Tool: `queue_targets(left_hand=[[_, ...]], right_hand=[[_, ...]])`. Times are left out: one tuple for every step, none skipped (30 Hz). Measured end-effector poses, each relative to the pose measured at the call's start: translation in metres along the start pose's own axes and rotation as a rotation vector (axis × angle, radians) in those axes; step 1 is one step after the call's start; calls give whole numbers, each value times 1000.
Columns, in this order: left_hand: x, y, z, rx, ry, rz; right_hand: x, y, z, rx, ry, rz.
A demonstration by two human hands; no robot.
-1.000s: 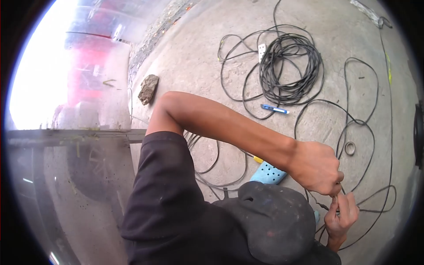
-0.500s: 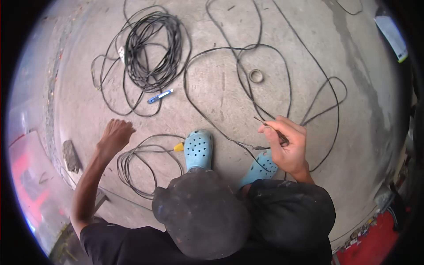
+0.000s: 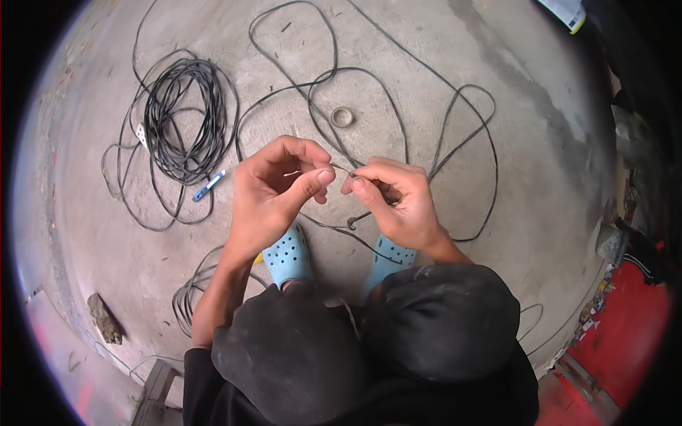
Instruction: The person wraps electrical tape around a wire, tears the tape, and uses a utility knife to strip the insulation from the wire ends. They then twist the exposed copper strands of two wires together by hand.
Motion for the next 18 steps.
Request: queue_targets(left_hand=[[0, -5, -4, -11, 18, -8], [0, -8, -8, -8, 17, -24], [2, -9, -10, -8, 15, -36], [3, -10, -12, -11, 11, -47], [5, -11, -14, -19, 60, -31], [6, -11, -16, -30, 106, -14], [7, -10, -18, -43, 151, 4], [8, -9, -19, -58, 170, -3], [10, -8, -19, -73, 190, -10], [10, -7, -20, -87, 211, -17], [9, -6, -23, -115, 234, -8], [9, -6, -25, -96, 221, -27], [12, -6, -26, -76, 208, -44], [13, -5, -29, -53, 195, -59], [11, -6, -32, -43, 137, -75], [8, -7, -36, -31, 79, -90], [6, -9, -39, -20, 24, -102], [4, -10, -38, -25, 37, -131]], right_hand=[[0, 2, 1, -9, -2, 4], [0, 3, 3, -17, -6, 7], [1, 4, 3, -38, -3, 30], [2, 4, 4, -49, -7, 43], [3, 5, 5, -58, -14, 55], [4, 6, 5, -65, -23, 67], [5, 6, 6, -72, -27, 80], [8, 6, 8, -79, -30, 93], [9, 5, 9, -86, -33, 106], [9, 5, 10, -82, -30, 112], [8, 5, 10, -80, -26, 117], [8, 5, 11, -79, -22, 121], [7, 6, 12, -73, -5, 127], [7, 6, 13, -69, 10, 131], [6, 7, 13, -67, 23, 134], [7, 7, 13, -79, 5, 135], [10, 7, 12, -92, -12, 134], [11, 7, 13, -106, -31, 129]])
Point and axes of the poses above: each hand's wrist, its own y-axis away from the middle knuckle, its own z-axis out of the back of the hand, x = y × z, the point moved 6 cm from there along -y, towards the middle knuckle, and after that the axes turned 6 degrees about x, right-handed, at the moved point
